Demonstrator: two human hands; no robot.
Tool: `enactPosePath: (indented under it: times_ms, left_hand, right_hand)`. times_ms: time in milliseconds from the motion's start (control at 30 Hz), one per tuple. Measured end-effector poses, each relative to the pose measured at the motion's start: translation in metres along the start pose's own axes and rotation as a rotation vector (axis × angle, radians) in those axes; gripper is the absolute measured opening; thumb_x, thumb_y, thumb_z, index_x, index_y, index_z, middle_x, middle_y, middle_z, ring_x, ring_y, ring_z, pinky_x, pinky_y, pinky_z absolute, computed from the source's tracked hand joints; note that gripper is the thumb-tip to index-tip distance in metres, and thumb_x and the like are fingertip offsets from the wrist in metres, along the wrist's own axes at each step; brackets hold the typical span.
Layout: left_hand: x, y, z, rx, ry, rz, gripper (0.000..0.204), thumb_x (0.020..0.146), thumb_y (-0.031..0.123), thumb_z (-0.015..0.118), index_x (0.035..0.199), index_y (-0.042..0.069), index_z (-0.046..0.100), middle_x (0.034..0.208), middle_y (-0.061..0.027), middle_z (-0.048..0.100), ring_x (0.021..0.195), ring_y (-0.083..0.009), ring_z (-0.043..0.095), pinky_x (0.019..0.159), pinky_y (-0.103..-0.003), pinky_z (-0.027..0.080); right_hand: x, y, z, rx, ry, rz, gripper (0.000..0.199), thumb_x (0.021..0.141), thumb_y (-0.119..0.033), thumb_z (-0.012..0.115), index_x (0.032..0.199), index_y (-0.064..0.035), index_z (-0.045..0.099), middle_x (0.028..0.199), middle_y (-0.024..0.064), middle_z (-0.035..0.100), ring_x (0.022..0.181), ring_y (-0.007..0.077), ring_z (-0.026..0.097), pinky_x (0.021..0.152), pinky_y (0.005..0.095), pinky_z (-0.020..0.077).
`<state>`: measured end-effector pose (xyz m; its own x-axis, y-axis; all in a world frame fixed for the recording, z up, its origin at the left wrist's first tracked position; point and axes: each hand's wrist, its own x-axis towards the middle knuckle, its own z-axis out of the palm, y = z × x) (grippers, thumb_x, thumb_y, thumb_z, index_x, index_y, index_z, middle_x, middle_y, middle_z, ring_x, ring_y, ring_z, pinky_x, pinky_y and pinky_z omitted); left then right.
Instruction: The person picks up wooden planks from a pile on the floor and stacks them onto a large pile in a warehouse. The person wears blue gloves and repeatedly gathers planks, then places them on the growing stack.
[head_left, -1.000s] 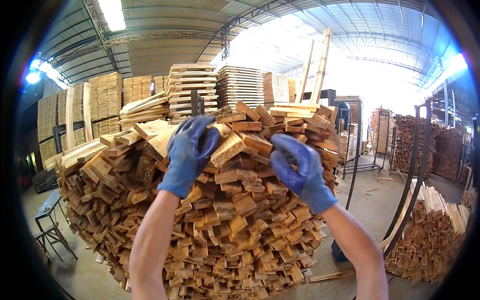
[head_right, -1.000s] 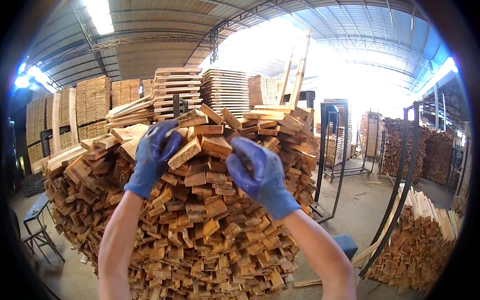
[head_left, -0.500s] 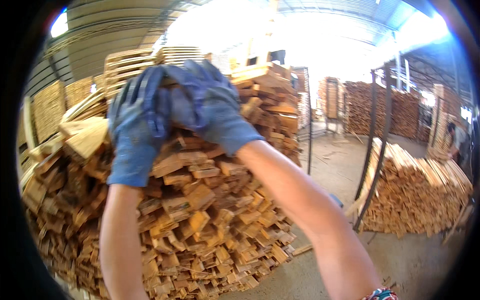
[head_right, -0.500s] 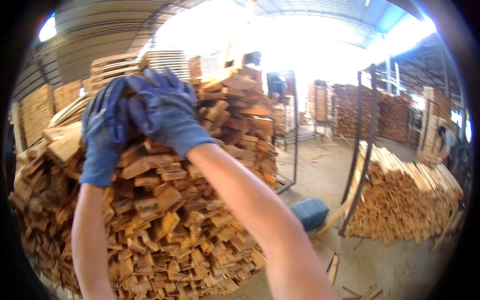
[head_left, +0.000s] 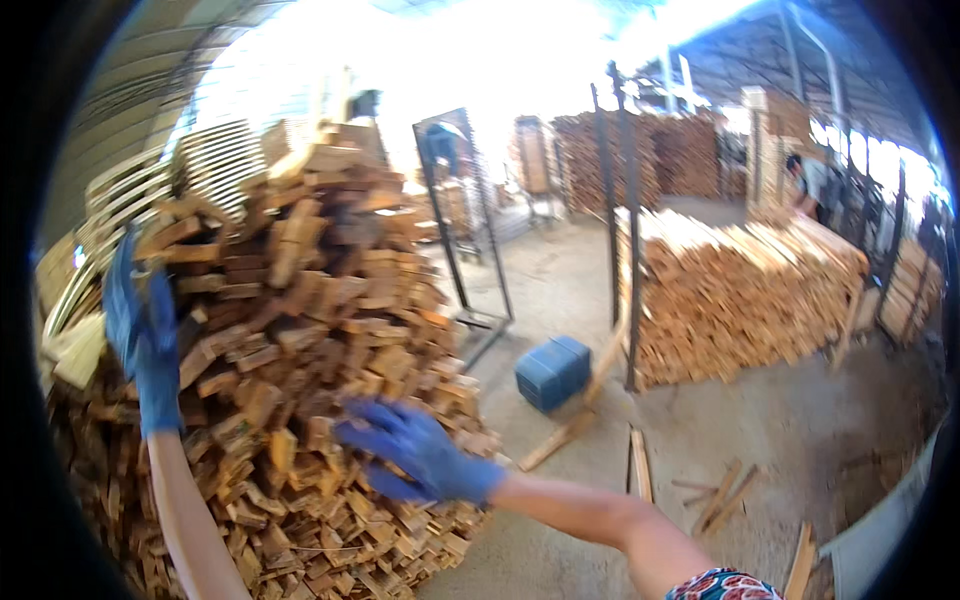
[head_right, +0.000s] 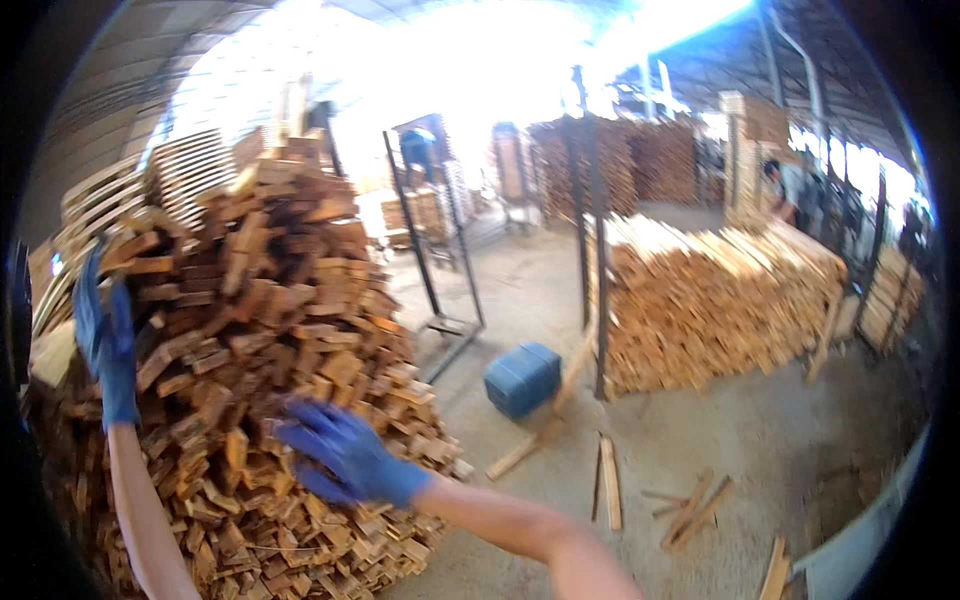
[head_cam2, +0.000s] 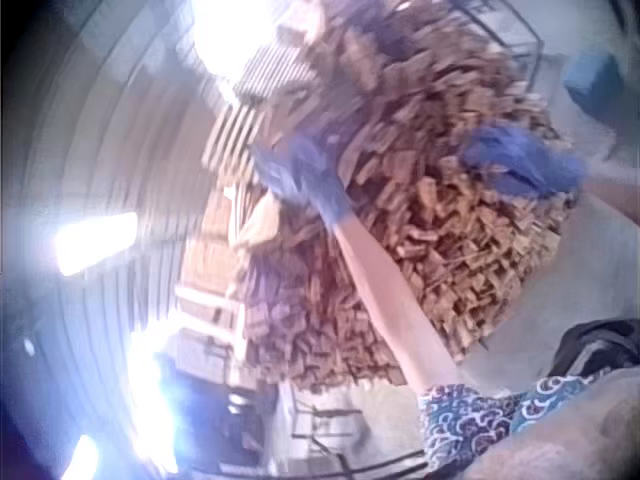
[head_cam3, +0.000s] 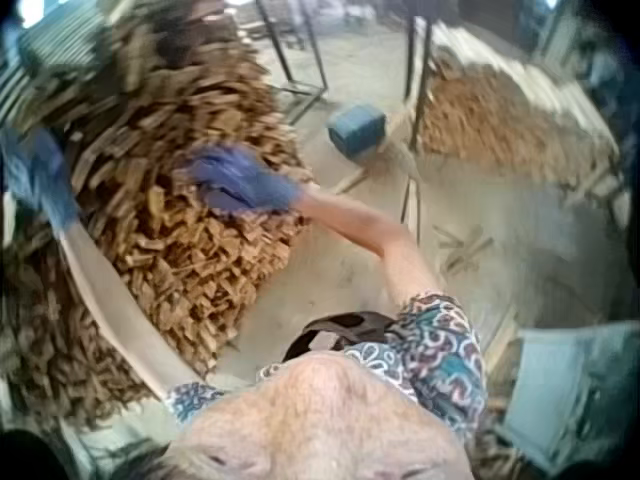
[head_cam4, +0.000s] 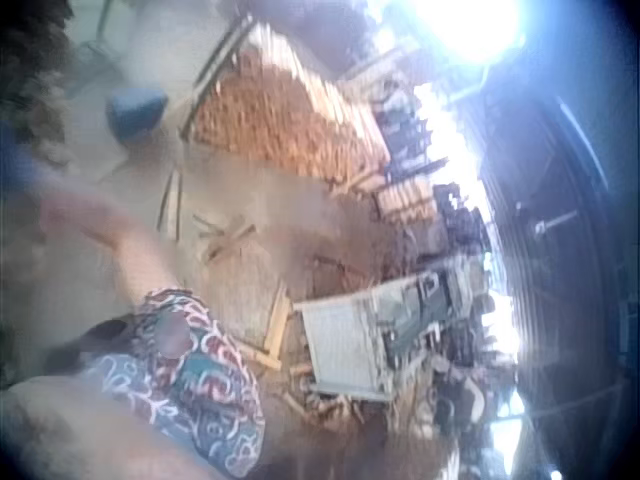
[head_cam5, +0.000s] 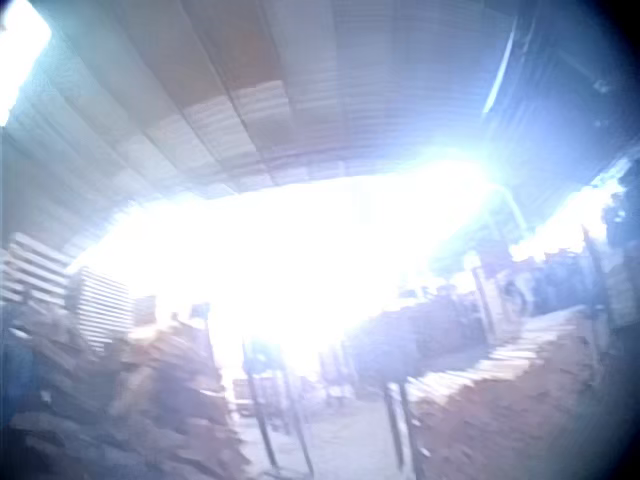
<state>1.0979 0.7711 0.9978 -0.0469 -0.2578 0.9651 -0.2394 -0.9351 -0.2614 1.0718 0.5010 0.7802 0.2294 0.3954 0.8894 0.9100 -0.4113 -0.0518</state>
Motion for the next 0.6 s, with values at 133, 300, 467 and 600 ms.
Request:
enactPosePath:
  times_ms: [133, 300, 467, 600]
  left_hand:
    - [-0.127, 0.199, -0.018, -0.583, -0.225, -0.267, 0.051, 0.099, 0.032, 0.041, 0.141, 0.004, 0.033, 0.141, -0.0177, 0.038, 0.129, -0.0292, 0.039, 0.106, -0.042, 0.035]
    - [-0.390, 0.366, -0.097, -1.217, -1.352, -0.822, 0.033, 0.095, 0.017, 0.050, 0.123, 0.000, 0.053, 0.119, -0.0111, 0.057, 0.108, -0.0225, 0.053, 0.094, -0.033, 0.041]
    - [-0.410, 0.567, -0.262, -1.397, -2.352, -1.493, 0.029, 0.094, 0.017, 0.052, 0.116, 0.000, 0.059, 0.114, -0.0095, 0.062, 0.102, -0.0186, 0.058, 0.090, -0.029, 0.045]
    - [-0.433, 0.644, -0.330, -1.747, -2.533, -0.716, 0.030, 0.092, 0.011, 0.053, 0.119, -0.002, 0.057, 0.116, -0.0105, 0.061, 0.106, -0.0194, 0.057, 0.096, -0.030, 0.042]
  right_hand:
    - [-0.419, -0.081, -0.056, -0.072, -0.515, 1.471, 0.047, 0.086, -0.046, 0.050, 0.119, -0.0153, 0.061, 0.125, 0.0154, 0.056, 0.113, 0.0348, 0.052, 0.095, 0.0455, 0.0415]
    - [-0.581, -0.326, -0.186, -0.226, -0.215, 2.502, 0.042, 0.079, -0.046, 0.053, 0.099, -0.0111, 0.067, 0.092, 0.0167, 0.067, 0.089, 0.0341, 0.063, 0.081, 0.0421, 0.0472]
    - [-0.641, -0.492, -0.201, -0.312, 0.400, 2.781, 0.053, 0.079, -0.051, 0.054, 0.111, -0.0094, 0.064, 0.112, 0.0159, 0.063, 0.105, 0.0345, 0.058, 0.092, 0.0401, 0.0444]
    - [-0.689, -0.559, -0.194, -0.125, 0.624, 2.810, 0.057, 0.080, -0.051, 0.055, 0.117, -0.0089, 0.060, 0.112, 0.0164, 0.063, 0.108, 0.0338, 0.057, 0.094, 0.0369, 0.0438]
